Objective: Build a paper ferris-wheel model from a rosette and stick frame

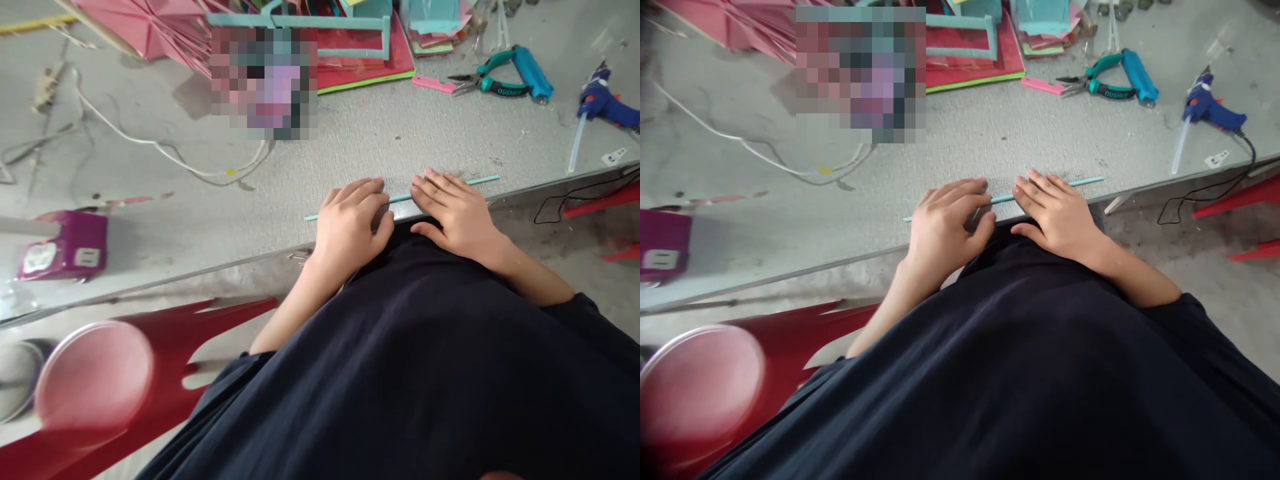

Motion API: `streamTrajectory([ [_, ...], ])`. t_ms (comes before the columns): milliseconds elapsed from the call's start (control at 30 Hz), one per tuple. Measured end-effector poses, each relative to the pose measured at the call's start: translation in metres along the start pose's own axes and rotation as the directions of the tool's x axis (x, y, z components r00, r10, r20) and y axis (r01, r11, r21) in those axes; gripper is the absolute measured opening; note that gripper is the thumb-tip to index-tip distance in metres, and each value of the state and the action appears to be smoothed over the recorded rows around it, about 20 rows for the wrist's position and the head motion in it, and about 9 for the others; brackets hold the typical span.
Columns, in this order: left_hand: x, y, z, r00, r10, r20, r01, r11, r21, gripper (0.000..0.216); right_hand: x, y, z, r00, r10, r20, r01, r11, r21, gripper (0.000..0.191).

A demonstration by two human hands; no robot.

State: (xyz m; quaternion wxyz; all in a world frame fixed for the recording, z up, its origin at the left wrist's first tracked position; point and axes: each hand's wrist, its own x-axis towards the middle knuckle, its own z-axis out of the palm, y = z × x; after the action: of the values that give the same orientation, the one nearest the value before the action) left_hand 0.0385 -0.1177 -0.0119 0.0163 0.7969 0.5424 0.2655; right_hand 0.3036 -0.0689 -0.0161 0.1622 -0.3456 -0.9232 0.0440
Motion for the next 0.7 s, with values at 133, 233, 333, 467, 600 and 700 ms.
streamTrajectory([
  [133, -0.007, 0.003, 0.004, 1.000, 0.008, 0.008, -0.008, 1.000, 0.001, 0.040, -0.001, -0.001, 0.002, 1.000, 0.012, -0.006, -0.012, 1.000, -0.008, 0.068],
  [233, -0.012, 0.002, 0.007, 0.999, 0.044, -0.008, -0.043, 0.999, 0.013, 0.046, -0.002, -0.003, 0.002, 1.000, 0.010, -0.013, -0.010, 1.000, -0.010, 0.069],
  [333, -0.015, 0.000, 0.009, 0.998, 0.057, -0.024, -0.057, 0.998, 0.010, 0.049, -0.004, -0.004, 0.002, 1.000, 0.014, -0.019, -0.014, 1.000, -0.005, 0.069],
  [467, -0.019, 0.000, 0.010, 0.998, 0.060, -0.026, -0.060, 0.998, 0.001, 0.051, -0.007, -0.006, 0.001, 1.000, 0.019, -0.022, -0.019, 1.000, 0.003, 0.069],
  [600, -0.020, 0.002, 0.009, 0.998, 0.058, -0.027, -0.057, 0.998, 0.023, 0.051, -0.007, -0.008, -0.001, 1.000, 0.022, -0.011, -0.022, 1.000, 0.001, 0.068],
  [700, -0.019, 0.002, 0.008, 0.999, 0.045, -0.007, -0.045, 0.999, 0.021, 0.054, -0.004, -0.007, -0.004, 1.000, 0.021, 0.000, -0.021, 1.000, 0.000, 0.070],
])
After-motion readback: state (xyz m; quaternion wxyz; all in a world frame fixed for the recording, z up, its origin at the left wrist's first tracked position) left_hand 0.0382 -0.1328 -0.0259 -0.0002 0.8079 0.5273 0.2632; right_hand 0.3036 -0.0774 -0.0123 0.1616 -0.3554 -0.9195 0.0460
